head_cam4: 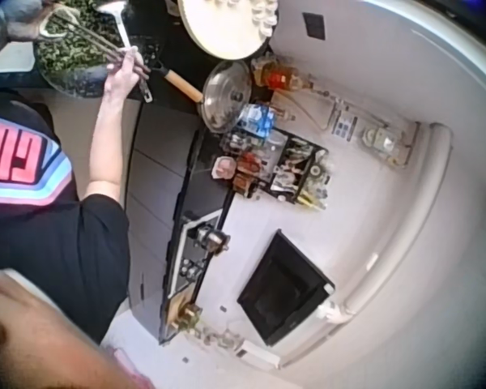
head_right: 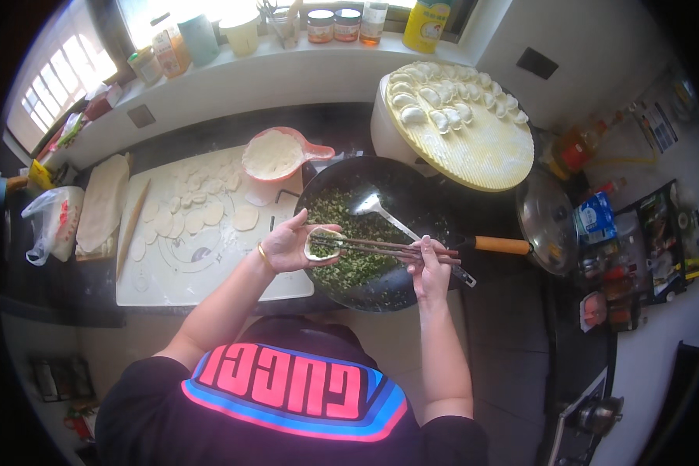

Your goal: The person rolls out small dough balls into circular wrappers using a wooden rolling pin on a cutting board. They then place a spoonful of green vegetable filling onto each wrapper and fold them into dumplings, arranging the finished items on a tray.

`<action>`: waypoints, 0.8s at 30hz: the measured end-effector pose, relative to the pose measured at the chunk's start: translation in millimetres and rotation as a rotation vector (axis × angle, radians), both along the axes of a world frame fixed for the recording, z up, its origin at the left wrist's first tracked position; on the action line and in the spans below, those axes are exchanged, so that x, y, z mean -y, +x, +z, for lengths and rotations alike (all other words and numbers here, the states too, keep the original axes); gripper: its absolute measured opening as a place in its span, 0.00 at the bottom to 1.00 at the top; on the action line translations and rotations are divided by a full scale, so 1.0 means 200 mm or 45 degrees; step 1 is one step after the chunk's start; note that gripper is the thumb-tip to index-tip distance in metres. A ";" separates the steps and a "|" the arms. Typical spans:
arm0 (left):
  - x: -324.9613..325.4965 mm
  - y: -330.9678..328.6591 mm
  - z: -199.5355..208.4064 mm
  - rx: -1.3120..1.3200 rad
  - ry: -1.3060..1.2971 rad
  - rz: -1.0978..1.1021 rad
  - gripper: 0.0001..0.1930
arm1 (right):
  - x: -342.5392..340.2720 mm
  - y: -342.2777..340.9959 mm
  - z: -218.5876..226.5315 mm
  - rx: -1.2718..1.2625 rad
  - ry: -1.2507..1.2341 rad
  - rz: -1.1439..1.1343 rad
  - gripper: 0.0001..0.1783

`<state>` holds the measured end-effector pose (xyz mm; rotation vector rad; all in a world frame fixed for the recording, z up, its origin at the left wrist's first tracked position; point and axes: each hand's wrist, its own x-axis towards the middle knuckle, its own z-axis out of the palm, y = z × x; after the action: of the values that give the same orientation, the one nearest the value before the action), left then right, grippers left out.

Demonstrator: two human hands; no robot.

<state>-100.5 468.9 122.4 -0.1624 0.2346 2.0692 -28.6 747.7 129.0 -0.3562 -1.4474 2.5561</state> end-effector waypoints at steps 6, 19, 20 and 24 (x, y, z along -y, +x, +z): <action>0.00 0.02 0.04 -0.069 -0.188 -0.012 0.35 | -0.04 -0.03 0.03 -0.014 0.047 0.080 0.10; 0.03 0.01 0.02 -0.077 -0.079 -0.029 0.35 | -0.02 -0.05 0.03 -0.021 0.028 0.203 0.11; 0.03 0.01 0.03 -0.071 -0.113 -0.018 0.34 | -0.02 -0.05 0.02 -0.005 0.032 0.218 0.11; 0.02 0.03 0.09 -0.068 -0.265 0.046 0.33 | -0.02 -0.05 0.00 -0.021 0.062 0.183 0.10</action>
<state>-95.3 465.0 140.7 -0.2393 0.4837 2.0845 -38.3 750.8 128.1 -0.2309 -1.5805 2.6208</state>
